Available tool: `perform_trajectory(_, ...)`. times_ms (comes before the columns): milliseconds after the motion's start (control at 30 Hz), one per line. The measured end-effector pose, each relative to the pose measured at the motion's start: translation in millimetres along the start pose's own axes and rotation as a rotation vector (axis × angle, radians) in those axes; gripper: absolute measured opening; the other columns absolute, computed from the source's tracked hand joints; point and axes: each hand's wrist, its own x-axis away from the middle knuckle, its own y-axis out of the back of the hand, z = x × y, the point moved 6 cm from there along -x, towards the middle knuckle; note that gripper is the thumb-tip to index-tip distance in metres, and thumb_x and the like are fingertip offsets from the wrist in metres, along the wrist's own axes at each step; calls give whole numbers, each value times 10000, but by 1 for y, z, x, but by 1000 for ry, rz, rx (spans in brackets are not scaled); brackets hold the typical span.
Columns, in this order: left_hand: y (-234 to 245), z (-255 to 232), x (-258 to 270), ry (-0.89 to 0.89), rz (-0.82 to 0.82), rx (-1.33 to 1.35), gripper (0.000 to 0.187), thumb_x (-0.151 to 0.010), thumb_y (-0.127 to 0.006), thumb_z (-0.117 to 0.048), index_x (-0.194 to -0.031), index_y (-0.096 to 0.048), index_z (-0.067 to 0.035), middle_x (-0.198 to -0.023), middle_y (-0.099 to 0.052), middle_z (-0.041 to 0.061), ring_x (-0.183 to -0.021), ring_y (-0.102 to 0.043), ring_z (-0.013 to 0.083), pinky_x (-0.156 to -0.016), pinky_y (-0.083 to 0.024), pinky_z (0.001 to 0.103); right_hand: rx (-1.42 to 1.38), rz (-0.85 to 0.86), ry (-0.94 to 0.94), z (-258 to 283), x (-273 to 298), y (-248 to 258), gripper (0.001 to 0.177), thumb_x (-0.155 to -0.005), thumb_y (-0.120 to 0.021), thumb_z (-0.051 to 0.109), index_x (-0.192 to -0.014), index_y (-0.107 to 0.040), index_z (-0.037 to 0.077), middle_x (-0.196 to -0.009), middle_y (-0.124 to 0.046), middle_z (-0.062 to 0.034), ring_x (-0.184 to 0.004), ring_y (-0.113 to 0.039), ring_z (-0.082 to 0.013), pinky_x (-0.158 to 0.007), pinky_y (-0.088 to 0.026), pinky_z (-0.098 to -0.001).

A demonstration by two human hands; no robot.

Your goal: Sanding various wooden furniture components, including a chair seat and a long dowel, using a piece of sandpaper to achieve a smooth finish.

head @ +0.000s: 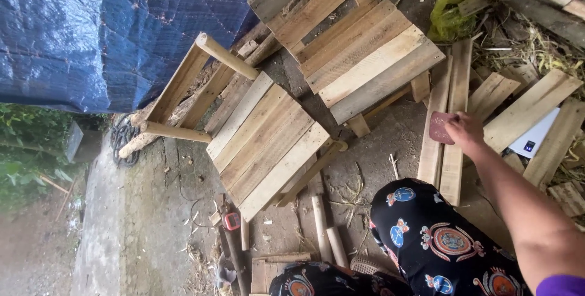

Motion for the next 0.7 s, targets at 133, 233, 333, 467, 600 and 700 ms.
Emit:
perform_trajectory(133,-11,-39,-11,48,4,29,555,-820,-646,-82,-1351,-494,-24,-1150,-669,222,-825,-735,262,-719,-664,371,-97,-125,36,65,98,36,230,-1086,-473,166,-1042,-607,-16,-812,-635,-143,-506,-519,-188,-388,-451,-292)
perform_trajectory(233,-19,-72,-20,85,19,53,566,-822,-641,-76,-1363,-488,-18,-1162,-669,231,-827,-736,268,-714,-667,369,-238,-22,283,99,155,28,199,-1024,-473,143,-1098,-600,9,-878,-674,-143,-553,-558,-176,-411,-464,-274)
perform_trajectory(333,-59,-161,-46,68,225,106,645,-835,-660,-62,-1436,-428,-19,-1270,-598,220,-970,-711,283,-779,-685,377,-546,125,714,165,229,49,158,-939,-533,74,-1043,-652,66,-985,-748,-82,-461,-502,-75,-350,-378,-205)
perform_trajectory(467,-119,-280,-67,-351,579,236,720,-899,-675,-119,-1507,-312,12,-1449,-484,301,-1335,-516,426,-1059,-501,577,-704,313,967,225,312,95,210,-860,-621,175,-1050,-706,145,-1043,-733,-35,-875,-699,-148,-815,-607,-368)
perform_trajectory(600,-141,-306,-62,-53,732,527,449,-953,-597,-114,-1369,-496,20,-1188,-708,208,-1045,-735,278,-871,-653,368,-710,374,1012,229,329,118,175,-819,-573,62,-917,-715,93,-1057,-689,-28,-870,-638,-139,-819,-582,-319)
perform_trajectory(700,-146,-292,-53,196,693,680,210,-930,-616,-9,-1132,-655,29,-986,-758,142,-860,-712,184,-814,-597,297,-763,687,871,201,307,110,177,-858,-665,169,-971,-779,96,-1073,-687,-47,-807,-590,-150,-724,-533,-307)
